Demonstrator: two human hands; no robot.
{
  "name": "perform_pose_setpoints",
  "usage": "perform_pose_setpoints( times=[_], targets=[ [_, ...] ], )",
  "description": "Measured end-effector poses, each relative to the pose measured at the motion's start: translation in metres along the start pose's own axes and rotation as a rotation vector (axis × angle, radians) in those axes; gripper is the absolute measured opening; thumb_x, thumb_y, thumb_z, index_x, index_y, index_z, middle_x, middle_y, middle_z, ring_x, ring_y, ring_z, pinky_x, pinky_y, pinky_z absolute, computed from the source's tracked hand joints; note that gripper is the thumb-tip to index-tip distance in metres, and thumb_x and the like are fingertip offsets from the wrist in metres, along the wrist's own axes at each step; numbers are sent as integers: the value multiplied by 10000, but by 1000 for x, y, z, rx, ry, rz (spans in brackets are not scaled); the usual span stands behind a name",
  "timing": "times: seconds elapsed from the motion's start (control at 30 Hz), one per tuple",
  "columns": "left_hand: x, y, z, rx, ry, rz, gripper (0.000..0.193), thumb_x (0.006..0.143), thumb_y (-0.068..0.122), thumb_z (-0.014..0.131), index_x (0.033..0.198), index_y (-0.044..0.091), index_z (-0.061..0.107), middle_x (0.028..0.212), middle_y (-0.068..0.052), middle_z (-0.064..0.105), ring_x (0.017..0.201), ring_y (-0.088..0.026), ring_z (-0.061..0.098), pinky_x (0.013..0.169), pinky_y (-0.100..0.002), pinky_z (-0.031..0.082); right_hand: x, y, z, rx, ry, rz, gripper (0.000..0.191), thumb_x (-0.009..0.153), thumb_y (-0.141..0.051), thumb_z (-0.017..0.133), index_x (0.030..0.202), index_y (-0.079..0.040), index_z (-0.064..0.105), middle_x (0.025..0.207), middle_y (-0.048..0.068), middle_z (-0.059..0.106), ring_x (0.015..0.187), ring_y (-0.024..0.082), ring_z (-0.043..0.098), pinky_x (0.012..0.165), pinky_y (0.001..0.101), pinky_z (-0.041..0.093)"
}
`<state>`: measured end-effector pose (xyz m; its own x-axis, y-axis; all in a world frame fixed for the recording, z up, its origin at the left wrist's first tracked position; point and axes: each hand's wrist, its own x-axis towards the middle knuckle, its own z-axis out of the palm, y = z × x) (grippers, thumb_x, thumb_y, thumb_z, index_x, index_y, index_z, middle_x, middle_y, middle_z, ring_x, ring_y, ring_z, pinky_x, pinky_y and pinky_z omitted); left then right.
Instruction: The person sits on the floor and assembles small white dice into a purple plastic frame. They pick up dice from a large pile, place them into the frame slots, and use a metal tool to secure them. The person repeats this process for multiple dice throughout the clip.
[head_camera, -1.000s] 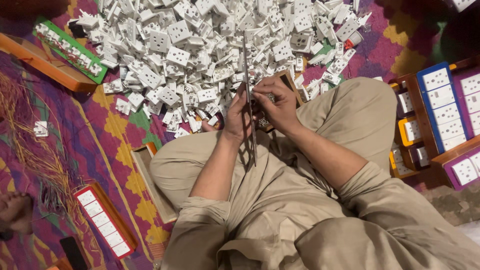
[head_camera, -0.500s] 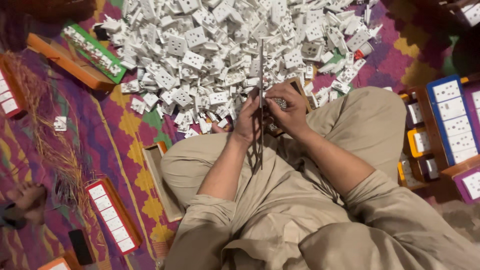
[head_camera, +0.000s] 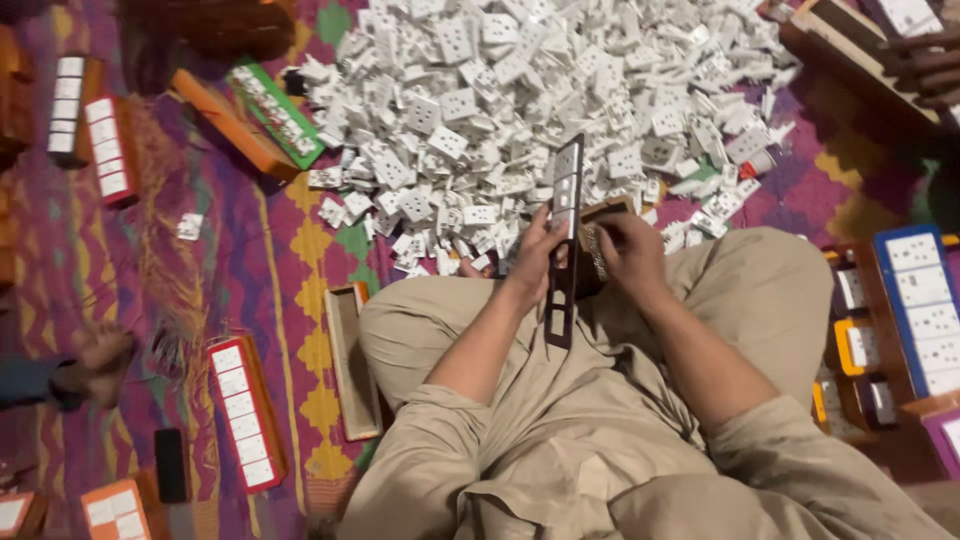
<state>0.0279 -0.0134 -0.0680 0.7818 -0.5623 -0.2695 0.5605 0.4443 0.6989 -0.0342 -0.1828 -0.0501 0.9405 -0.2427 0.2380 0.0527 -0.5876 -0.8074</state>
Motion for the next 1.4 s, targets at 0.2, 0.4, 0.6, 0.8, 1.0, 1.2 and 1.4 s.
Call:
perform_pose_setpoints(
  times=[0.2,0.4,0.6,0.8,1.0,1.2,1.4],
  targets=[
    [-22,20,4,-155,175,-101,689,1004,216,640,1572,171,251,853,9,589,636,-66,519,518,-214,461,-6,7,-2,-551,-530,128,163,862,-115,638,941,-9,733,921,233,726,865,419,712,742,504,565],
    [-55,19,9,-230,64,-80,559,1020,260,653,1496,134,388,767,-18,543,616,-123,519,509,-272,467,-8,1,13,-740,-570,73,160,853,-106,612,880,-29,750,945,231,743,881,415,734,768,495,585],
    [-62,13,-5,-430,23,-78,373,996,274,655,1338,241,510,863,-5,532,713,-143,527,561,-273,417,-9,-9,11,-663,-508,145,185,878,-147,618,882,-48,774,944,229,751,876,423,720,777,509,565],
    [-58,22,-7,-546,-19,2,328,998,311,667,1293,258,534,840,5,465,700,-127,477,562,-259,398,-10,-20,8,-363,-290,59,204,839,-183,744,986,-54,802,931,209,743,807,362,710,724,444,551],
    [-57,22,-7,-499,-85,-32,309,1017,322,660,1280,212,540,892,-2,479,728,-124,474,568,-249,392,-11,-24,16,398,-8,22,109,953,-74,774,1033,-8,741,1016,86,712,915,183,674,818,301,547],
    [-42,9,-8,-446,-62,-103,352,1024,340,646,1323,181,551,953,3,595,709,-110,510,533,-234,405,-6,-40,25,406,45,-8,101,946,-20,767,1042,11,766,1025,90,699,954,175,645,848,289,522],
    [-40,8,-11,-394,-64,-89,404,1043,352,620,1408,208,524,1057,21,641,845,-102,588,586,-237,427,-2,-44,30,547,71,0,73,943,-5,760,1010,13,736,1016,77,696,934,154,649,835,273,526]
  ],
)
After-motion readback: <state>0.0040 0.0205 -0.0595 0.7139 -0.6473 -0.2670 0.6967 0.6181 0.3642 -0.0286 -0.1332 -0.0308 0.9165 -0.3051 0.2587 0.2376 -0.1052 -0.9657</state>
